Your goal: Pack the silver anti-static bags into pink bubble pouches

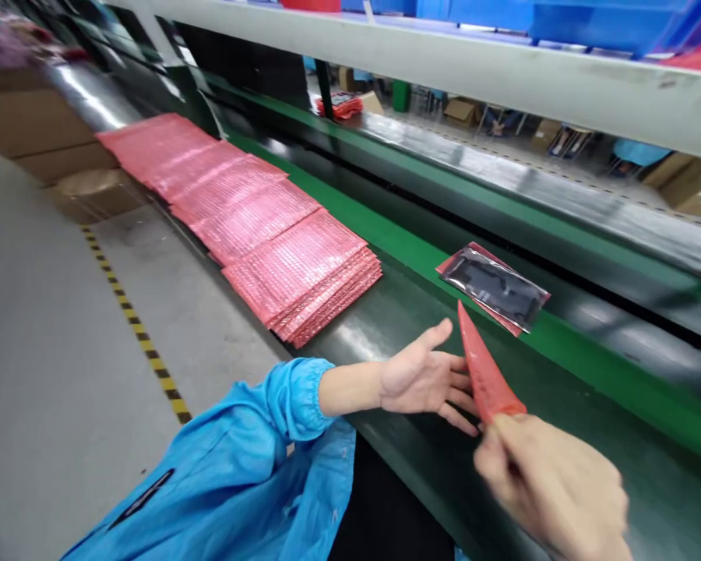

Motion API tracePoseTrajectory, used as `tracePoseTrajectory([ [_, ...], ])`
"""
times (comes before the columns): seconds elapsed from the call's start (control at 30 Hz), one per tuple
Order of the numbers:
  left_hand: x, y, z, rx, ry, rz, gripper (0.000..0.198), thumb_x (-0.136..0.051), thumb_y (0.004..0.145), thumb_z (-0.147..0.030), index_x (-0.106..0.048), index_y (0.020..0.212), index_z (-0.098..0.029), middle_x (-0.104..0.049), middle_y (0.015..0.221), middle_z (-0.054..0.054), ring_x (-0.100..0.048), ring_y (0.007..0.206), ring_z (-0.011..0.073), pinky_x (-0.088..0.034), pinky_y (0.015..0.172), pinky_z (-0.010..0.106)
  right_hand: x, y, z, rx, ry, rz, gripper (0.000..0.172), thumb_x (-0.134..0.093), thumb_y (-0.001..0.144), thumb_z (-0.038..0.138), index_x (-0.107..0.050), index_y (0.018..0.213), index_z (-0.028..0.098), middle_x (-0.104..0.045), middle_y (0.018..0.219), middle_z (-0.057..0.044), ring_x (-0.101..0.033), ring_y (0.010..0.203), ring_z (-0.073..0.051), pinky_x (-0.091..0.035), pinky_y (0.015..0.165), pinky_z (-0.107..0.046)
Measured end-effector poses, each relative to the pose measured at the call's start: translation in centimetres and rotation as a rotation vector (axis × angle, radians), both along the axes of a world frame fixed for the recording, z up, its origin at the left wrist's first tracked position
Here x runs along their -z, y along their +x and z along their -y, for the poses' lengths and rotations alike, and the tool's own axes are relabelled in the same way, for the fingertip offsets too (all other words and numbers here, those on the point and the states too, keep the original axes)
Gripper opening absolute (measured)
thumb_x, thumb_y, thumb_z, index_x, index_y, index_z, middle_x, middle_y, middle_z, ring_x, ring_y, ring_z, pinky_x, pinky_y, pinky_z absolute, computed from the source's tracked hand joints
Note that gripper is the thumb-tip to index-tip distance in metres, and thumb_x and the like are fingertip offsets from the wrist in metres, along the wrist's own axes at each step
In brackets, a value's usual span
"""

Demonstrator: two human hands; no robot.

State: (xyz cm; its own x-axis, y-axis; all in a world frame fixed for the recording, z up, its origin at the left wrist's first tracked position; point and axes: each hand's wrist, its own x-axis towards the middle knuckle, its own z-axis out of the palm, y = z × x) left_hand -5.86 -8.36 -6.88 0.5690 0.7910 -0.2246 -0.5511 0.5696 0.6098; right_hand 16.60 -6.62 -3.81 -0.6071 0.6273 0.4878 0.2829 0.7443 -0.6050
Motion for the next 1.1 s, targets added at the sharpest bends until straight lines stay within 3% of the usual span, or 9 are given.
tracePoseTrajectory([
  [0.17, 0.4, -0.7, -0.3, -0.276, -0.026, -0.158, 0.041, -0.075, 0.085, -0.05, -0.073, 0.107, -0.016, -0.076, 0.106, 0.011, -0.071, 0.105, 0.0272, -0.054, 0.101, 0.044, 0.5, -6.9, 0.3, -0.317, 0.629, 0.001, 0.02, -0.066, 0.093, 0.008, -0.069, 0.108, 0.021, -0.069, 0.067, 0.0, -0.067, 0.055, -0.018, -0.057, 0.057, -0.028],
  [0.37, 3.1, -6.0, 1.7, -0.784, -0.176, -0.129, 0.024, -0.072, 0.086, -0.029, -0.074, 0.104, -0.014, -0.079, 0.103, 0.013, -0.072, 0.111, 0.0297, -0.054, 0.105, 0.045, 2.8, -8.6, 0.2, -0.503, 0.528, 0.071, 0.018, -0.053, 0.1, 0.009, -0.067, 0.109, 0.018, -0.073, 0.081, -0.007, -0.072, 0.07, -0.021, -0.06, 0.065, -0.031],
  [0.47, 2.4, -10.8, 3.5, -1.033, -0.196, -0.112, 0.021, -0.07, 0.084, -0.024, -0.073, 0.1, -0.011, -0.079, 0.1, 0.014, -0.074, 0.106, 0.0281, -0.055, 0.104, 0.042, 4.4, -8.0, -0.5, -0.522, 0.464, 0.092, 0.017, -0.051, 0.102, 0.01, -0.067, 0.103, 0.017, -0.072, 0.08, -0.007, -0.07, 0.066, -0.02, -0.057, 0.06, -0.03],
  [0.6, 0.5, -17.7, 5.7, -1.522, -0.131, -0.141, 0.012, -0.064, 0.079, -0.021, -0.069, 0.088, -0.014, -0.074, 0.079, 0.004, -0.072, 0.073, 0.0179, -0.061, 0.082, 0.029, 6.1, -7.4, -1.8, -0.494, 0.433, 0.16, 0.023, -0.044, 0.106, 0.013, -0.065, 0.098, 0.016, -0.066, 0.07, -0.003, -0.062, 0.053, -0.017, -0.049, 0.052, -0.03],
  [0.67, 0.2, -20.8, 6.6, -1.656, -0.13, -0.183, 0.016, -0.061, 0.075, -0.019, -0.067, 0.089, -0.015, -0.07, 0.073, 0.001, -0.068, 0.065, 0.0165, -0.06, 0.073, 0.027, 7.0, -7.0, -2.4, -0.455, 0.429, 0.195, 0.026, -0.041, 0.108, 0.016, -0.065, 0.098, 0.016, -0.065, 0.069, -0.003, -0.063, 0.052, -0.017, -0.048, 0.052, -0.029],
  [0.77, 0.8, -24.5, 8.1, -1.679, -0.263, -0.328, 0.027, -0.057, 0.065, -0.012, -0.064, 0.091, -0.014, -0.068, 0.07, 0.002, -0.065, 0.06, 0.018, -0.06, 0.065, 0.028, 8.9, -6.1, -3.3, -0.378, 0.412, 0.28, 0.033, -0.037, 0.109, 0.023, -0.067, 0.096, 0.017, -0.07, 0.073, -0.004, -0.067, 0.054, -0.018, -0.05, 0.053, -0.029],
  [0.9, 2.5, -26.7, 10.3, -1.612, -0.365, -0.449, 0.036, -0.051, 0.057, -0.008, -0.063, 0.09, -0.013, -0.068, 0.069, 0.002, -0.062, 0.058, 0.0174, -0.057, 0.058, 0.026, 12.4, -3.9, -5.5, -0.203, 0.254, 0.444, 0.039, -0.035, 0.107, 0.033, -0.069, 0.092, 0.021, -0.074, 0.076, -0.006, -0.072, 0.058, -0.024, -0.052, 0.05, -0.031],
  [1.0, 3.4, -27.2, 11.0, -1.587, -0.349, -0.525, 0.033, -0.051, 0.058, -0.009, -0.063, 0.089, -0.013, -0.068, 0.069, 0.002, -0.06, 0.056, 0.0158, -0.055, 0.056, 0.024, 14.6, -2.7, -8.7, 0.013, -0.093, 0.541, 0.038, -0.041, 0.102, 0.043, -0.067, 0.081, 0.024, -0.071, 0.065, -0.005, -0.071, 0.053, -0.027, -0.051, 0.046, -0.033],
  [1.1, 3.8, -27.8, 10.4, -1.519, -0.374, -0.741, 0.021, -0.054, 0.064, -0.014, -0.061, 0.084, -0.015, -0.063, 0.062, 0.0, -0.056, 0.051, 0.0158, -0.051, 0.053, 0.024, 15.5, -2.6, -13.0, 0.23, -0.603, 0.46, 0.037, -0.048, 0.098, 0.046, -0.062, 0.072, 0.023, -0.07, 0.061, -0.008, -0.069, 0.048, -0.025, -0.053, 0.044, -0.032],
])
